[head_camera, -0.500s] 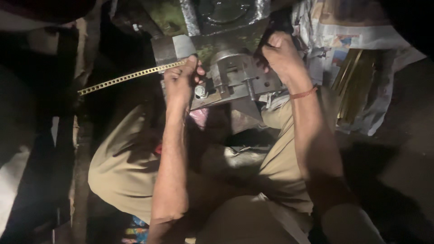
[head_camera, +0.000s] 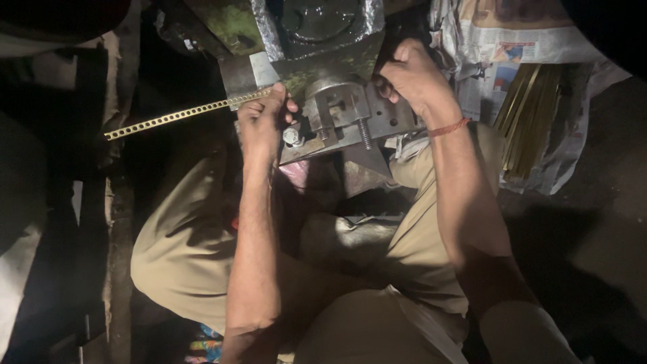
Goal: The person feeds a metal strip into a punch press machine and operates a manual lever to stamp the metal.
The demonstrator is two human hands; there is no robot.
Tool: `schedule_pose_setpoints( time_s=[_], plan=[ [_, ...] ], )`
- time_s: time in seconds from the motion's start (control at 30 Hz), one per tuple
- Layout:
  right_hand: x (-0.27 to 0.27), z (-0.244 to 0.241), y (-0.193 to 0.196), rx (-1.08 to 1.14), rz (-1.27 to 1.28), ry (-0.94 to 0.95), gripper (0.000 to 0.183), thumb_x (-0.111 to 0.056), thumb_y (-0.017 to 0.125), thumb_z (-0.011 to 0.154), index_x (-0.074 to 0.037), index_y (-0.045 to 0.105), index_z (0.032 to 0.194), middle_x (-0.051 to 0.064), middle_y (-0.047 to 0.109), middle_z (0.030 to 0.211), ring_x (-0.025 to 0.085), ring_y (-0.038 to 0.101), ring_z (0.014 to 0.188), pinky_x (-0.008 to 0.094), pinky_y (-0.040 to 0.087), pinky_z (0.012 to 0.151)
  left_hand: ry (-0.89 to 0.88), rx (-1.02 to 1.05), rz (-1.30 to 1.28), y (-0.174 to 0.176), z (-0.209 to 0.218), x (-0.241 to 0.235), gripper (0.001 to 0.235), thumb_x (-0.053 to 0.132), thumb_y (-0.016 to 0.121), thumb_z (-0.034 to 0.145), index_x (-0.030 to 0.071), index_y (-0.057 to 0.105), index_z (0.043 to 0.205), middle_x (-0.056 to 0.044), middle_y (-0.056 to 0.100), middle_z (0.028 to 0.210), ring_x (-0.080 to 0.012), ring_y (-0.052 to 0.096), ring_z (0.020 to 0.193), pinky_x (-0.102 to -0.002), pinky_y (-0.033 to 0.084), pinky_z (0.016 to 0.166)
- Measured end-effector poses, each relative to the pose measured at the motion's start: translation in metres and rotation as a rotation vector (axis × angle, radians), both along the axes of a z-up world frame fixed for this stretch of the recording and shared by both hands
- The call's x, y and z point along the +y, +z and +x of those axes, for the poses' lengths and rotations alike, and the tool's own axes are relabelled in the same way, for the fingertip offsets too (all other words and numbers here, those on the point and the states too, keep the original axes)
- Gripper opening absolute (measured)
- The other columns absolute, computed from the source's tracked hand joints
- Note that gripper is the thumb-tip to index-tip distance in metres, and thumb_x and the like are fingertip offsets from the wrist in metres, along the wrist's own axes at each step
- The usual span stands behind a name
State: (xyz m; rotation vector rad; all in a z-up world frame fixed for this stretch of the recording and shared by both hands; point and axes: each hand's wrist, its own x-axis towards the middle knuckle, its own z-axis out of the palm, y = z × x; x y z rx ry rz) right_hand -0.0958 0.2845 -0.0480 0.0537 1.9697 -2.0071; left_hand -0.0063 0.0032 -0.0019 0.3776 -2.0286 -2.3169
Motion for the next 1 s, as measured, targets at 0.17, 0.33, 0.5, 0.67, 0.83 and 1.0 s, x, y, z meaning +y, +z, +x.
schedule_pose_setpoints(
  time_s=[0.17,0.33,0.5,0.67,0.83,1.0],
  plan=[
    [-0.008,0.002,-0.015,0.101,0.126,-0.116,0.012,0.005,0.054,0.089,0.000,0.045,0.097,0.007,0.051,0.076,0.014,0.053,0.052,0.030,0.043,0.037,0.062,0.033,0.029,0.002,0.005,0.002,0.030,0.029,0.069,0.101,0.001,0.076,0.091,-0.003,0.069,0.074,-0.0064,0.052,0.060,-0.023,0.044,0.058],
    [-0.008,0.001,-0.019,0.066,0.159,-0.116,0.010,0.002,0.053,0.090,-0.001,0.047,0.098,0.009,0.053,0.075,0.015,0.052,0.052,0.030,0.043,0.039,-0.045,0.005,-0.053,0.010,0.003,0.005,0.036,0.032,0.064,0.103,0.000,0.078,0.094,-0.003,0.075,0.080,-0.0059,0.057,0.061,-0.022,0.046,0.059],
    [-0.007,0.001,-0.017,0.079,0.171,-0.109,0.012,0.002,0.052,0.088,0.000,0.047,0.099,0.007,0.056,0.078,0.014,0.055,0.055,0.030,0.046,0.041,-0.027,-0.023,-0.133,0.008,0.001,0.005,0.037,0.030,0.066,0.104,-0.002,0.078,0.088,-0.005,0.074,0.075,-0.0065,0.055,0.060,-0.023,0.045,0.058],
    [-0.006,0.003,-0.015,0.085,0.132,-0.094,0.013,0.002,0.054,0.089,0.002,0.048,0.100,0.007,0.056,0.080,0.013,0.056,0.057,0.029,0.047,0.041,-0.029,0.017,-0.084,0.007,0.000,0.006,0.031,0.028,0.067,0.103,0.001,0.077,0.093,-0.004,0.075,0.078,-0.0066,0.056,0.061,-0.022,0.046,0.058],
    [-0.011,0.002,-0.011,0.048,0.096,-0.116,0.014,0.002,0.055,0.089,0.003,0.048,0.101,0.008,0.058,0.076,0.014,0.057,0.054,0.029,0.045,0.040,-0.063,-0.016,-0.031,0.003,-0.001,0.002,0.029,0.027,0.066,0.101,0.002,0.077,0.094,-0.004,0.076,0.081,-0.0076,0.058,0.060,-0.024,0.046,0.056],
    [-0.026,0.012,0.013,0.116,0.080,-0.105,0.010,0.002,0.057,0.092,-0.001,0.060,0.100,0.003,0.064,0.076,0.011,0.060,0.055,0.027,0.043,0.040,-0.007,-0.012,0.040,-0.001,-0.002,0.001,0.028,0.023,0.069,0.103,0.000,0.074,0.088,-0.008,0.074,0.078,-0.0111,0.060,0.061,-0.027,0.052,0.060]
  ],
)
